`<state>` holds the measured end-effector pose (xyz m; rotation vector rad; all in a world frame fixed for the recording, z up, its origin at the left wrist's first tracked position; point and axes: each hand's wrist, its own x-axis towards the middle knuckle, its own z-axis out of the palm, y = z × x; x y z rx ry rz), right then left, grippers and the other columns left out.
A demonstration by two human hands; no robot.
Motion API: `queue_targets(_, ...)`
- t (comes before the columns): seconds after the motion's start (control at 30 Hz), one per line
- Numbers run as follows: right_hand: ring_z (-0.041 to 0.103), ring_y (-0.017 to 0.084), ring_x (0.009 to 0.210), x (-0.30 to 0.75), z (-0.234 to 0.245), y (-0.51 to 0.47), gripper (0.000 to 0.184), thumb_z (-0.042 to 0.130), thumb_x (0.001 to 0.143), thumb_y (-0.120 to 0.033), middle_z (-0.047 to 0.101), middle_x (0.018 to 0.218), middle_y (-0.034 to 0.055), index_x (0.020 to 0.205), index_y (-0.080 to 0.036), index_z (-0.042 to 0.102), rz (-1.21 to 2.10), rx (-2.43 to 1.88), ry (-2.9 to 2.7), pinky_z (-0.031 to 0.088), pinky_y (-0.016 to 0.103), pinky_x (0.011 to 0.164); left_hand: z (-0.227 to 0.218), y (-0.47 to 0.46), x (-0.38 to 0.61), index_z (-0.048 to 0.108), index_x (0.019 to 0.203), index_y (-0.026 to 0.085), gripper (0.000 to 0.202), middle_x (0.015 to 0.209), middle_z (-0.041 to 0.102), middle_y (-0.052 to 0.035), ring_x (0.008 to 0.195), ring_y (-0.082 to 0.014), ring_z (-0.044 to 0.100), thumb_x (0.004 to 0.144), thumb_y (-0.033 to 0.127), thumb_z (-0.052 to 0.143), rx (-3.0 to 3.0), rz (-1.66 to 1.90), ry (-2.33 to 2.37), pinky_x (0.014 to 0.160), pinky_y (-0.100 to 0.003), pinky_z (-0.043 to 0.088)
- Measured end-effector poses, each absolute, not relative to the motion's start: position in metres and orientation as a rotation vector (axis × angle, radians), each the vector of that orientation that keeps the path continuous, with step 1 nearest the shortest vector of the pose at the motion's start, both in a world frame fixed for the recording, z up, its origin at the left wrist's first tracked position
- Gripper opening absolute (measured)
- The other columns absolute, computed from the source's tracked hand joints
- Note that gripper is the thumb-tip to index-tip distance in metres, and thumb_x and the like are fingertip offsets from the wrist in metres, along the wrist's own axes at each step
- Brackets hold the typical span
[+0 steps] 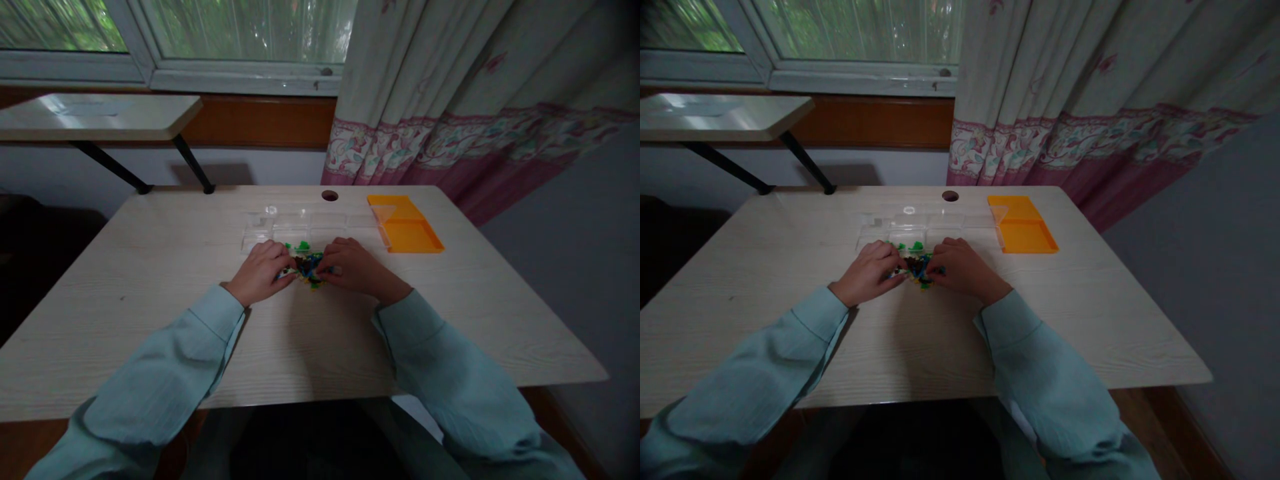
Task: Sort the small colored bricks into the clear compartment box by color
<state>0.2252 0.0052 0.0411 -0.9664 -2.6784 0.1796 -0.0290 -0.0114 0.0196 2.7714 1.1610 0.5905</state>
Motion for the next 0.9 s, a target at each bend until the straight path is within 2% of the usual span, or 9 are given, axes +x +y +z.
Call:
queue_targets(0.57,0.054,0.016,0.078,0.221,0.034,0.008,0.01,0.068,0.084,-0.023,0.065,0.071,0.0003,0.079,-0.027,0.076,0.166,-0.916,-2.693,0.034,0.03,0.071,0.015,-0.012,-0.021,0.064,0.099,0.02,0.019,0.096,0.058,-0.0076,0.095,-0.0229,0.05,0.096,0.031,0.048,2.769,0.616,1.145,0.082,-0.038,0.039)
queue_targets(0.73,0.055,0.017,0.081,0.225,0.034,0.011,0.007,0.069,0.084,-0.025,0.066,0.078,0.0018,0.083,-0.024,0.076,0.183,-0.923,-2.582,0.037,0.031,0.075,0.017,-0.013,-0.02,0.064,0.097,0.019,0.019,0.096,0.058,-0.008,0.095,-0.0232,0.05,0.096,0.029,0.048,2.765,0.629,1.15,0.082,-0.039,0.04)
queue_targets(0.9,0.056,0.02,0.089,0.218,0.025,0.014,0.014,0.064,0.088,-0.031,0.069,0.085,0.0043,0.088,-0.025,0.076,0.026,-1.085,-2.203,0.038,0.037,0.085,0.017,-0.012,-0.024,0.065,0.099,0.02,0.018,0.096,0.058,-0.008,0.096,-0.024,0.05,0.094,0.031,0.051,2.772,0.618,1.163,0.082,-0.039,0.039)
